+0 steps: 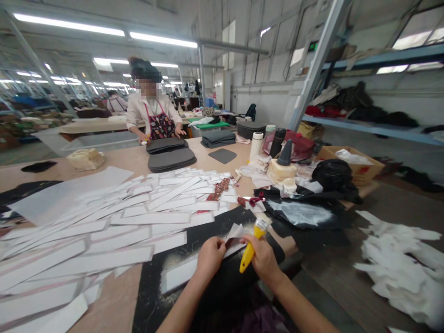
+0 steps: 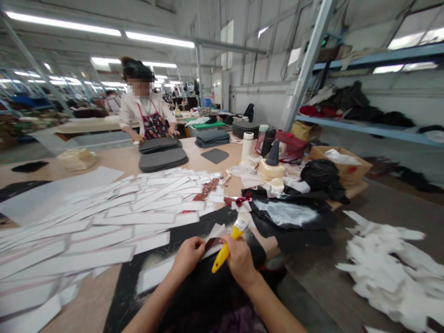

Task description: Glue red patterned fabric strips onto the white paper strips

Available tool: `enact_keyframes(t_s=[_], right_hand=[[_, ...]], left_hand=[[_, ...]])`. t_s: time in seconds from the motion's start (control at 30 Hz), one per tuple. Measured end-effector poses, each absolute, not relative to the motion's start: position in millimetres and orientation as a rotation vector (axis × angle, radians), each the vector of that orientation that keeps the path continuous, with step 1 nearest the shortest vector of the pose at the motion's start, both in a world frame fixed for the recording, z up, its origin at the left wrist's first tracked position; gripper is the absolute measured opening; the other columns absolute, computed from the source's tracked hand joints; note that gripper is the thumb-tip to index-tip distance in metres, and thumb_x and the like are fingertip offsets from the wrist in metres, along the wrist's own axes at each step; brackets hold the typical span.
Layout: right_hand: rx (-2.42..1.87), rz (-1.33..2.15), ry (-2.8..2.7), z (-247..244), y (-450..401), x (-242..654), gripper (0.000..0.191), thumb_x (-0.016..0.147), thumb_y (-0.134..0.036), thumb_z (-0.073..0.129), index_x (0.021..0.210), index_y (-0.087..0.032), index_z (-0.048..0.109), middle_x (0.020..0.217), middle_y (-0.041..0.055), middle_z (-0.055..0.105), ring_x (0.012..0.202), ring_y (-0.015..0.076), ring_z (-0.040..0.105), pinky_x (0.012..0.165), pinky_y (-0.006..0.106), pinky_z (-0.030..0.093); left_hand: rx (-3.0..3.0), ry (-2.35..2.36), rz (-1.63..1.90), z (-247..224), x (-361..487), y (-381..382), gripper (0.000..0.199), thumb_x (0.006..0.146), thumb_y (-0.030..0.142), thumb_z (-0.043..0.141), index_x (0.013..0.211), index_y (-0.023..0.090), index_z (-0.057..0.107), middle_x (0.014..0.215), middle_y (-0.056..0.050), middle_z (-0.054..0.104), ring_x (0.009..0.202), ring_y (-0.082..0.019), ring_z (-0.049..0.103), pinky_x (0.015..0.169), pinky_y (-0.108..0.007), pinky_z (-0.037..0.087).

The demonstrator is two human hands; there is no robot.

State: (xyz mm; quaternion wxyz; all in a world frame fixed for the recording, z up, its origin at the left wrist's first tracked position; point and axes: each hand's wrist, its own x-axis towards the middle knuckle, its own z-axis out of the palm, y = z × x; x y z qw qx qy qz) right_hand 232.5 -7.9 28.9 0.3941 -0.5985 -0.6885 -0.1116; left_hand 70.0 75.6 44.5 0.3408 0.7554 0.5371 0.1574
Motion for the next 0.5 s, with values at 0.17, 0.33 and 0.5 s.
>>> enact_keyframes(t_s=[0.17,0.33,0.5], right_hand=[[-1.750,-0.562,-1.855,4.5,-3.0,217.5,0.033,0.087,-0.007,0.031,0.094,-0.017,0.062,0.060,0.0029,0.058,0.058,0.0158,0.053,0.062,0.027,0.038],[-1.792,-0.587,-1.875,-5.2,-1.2,221.2,0.031,0.084,-0.005,0.034,0.092,-0.020,0.060,0.058,0.0006,0.057,0.055,0.0153,0.052,0.060,0.026,0.036],[-1.789,-0.656,-1.887,-9.3,2.5,224.2,0.033,0.080,-0.002,0.036,0.096,-0.022,0.057,0.060,0.0001,0.060,0.054,0.0155,0.054,0.058,0.026,0.037]], left_hand=[[1.592,1.297,0.659,47.0,66.7,80.6,0.009,0.066,0.016,0.058,0.057,0.015,0.061,0.059,-0.002,0.059,0.061,-0.013,0.051,0.061,-0.025,0.033],[1.232,1.240,0.795,59.5,38.6,98.6,0.015,0.071,0.026,0.056,0.065,0.013,0.060,0.058,-0.001,0.057,0.052,-0.010,0.049,0.051,-0.021,0.035],[0.425,1.101,1.144,92.5,-49.7,129.9,0.010,0.074,0.008,0.050,0.067,0.012,0.055,0.062,-0.003,0.060,0.053,-0.009,0.055,0.052,-0.019,0.044]])
